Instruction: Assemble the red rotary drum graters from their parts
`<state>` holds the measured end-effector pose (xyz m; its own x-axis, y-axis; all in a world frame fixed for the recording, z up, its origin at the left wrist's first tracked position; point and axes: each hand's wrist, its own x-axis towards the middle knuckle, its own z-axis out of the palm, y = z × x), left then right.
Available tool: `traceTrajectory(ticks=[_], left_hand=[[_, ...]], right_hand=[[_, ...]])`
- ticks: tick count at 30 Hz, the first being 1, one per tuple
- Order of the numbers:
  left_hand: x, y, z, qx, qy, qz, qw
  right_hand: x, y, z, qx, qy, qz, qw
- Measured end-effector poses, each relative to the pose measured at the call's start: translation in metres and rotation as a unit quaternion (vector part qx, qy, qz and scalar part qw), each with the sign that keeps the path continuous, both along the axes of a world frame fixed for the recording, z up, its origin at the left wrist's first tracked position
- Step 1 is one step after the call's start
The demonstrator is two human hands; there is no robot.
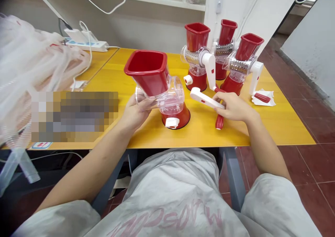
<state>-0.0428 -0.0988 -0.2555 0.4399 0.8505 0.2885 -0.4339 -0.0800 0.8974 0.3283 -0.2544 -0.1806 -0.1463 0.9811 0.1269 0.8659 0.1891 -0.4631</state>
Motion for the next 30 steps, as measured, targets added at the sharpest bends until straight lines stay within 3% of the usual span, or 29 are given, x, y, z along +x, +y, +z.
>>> traceTrajectory(ticks=[12, 20, 25, 27, 30], left_hand=[[0.001, -0.001, 0.001, -0.006, 0.013, -0.007, 1.000], [0.002, -0.003, 0.003, -0.007, 0.022, 0.000, 1.000], [0.002, -0.009, 0.009, -0.028, 0.008, 0.000, 1.000], [0.002, -0.007, 0.013, -0.057, -0.018, -0.002, 0.998], [0.004, 0.010, 0.021, -0.126, -0.049, 0.030, 0.990]], right_hand=[[-0.005, 0.009, -0.023, -0.038, -0.136, -0.030, 0.989], [-0.009, 0.010, -0.024, -0.049, -0.183, -0.064, 0.980], [-0.012, -0.003, -0.016, -0.034, -0.240, -0.077, 0.967], [-0.010, -0.011, -0.007, 0.012, -0.208, -0.091, 0.974], [-0.004, -0.011, 0.011, 0.121, -0.048, -0.107, 0.986]])
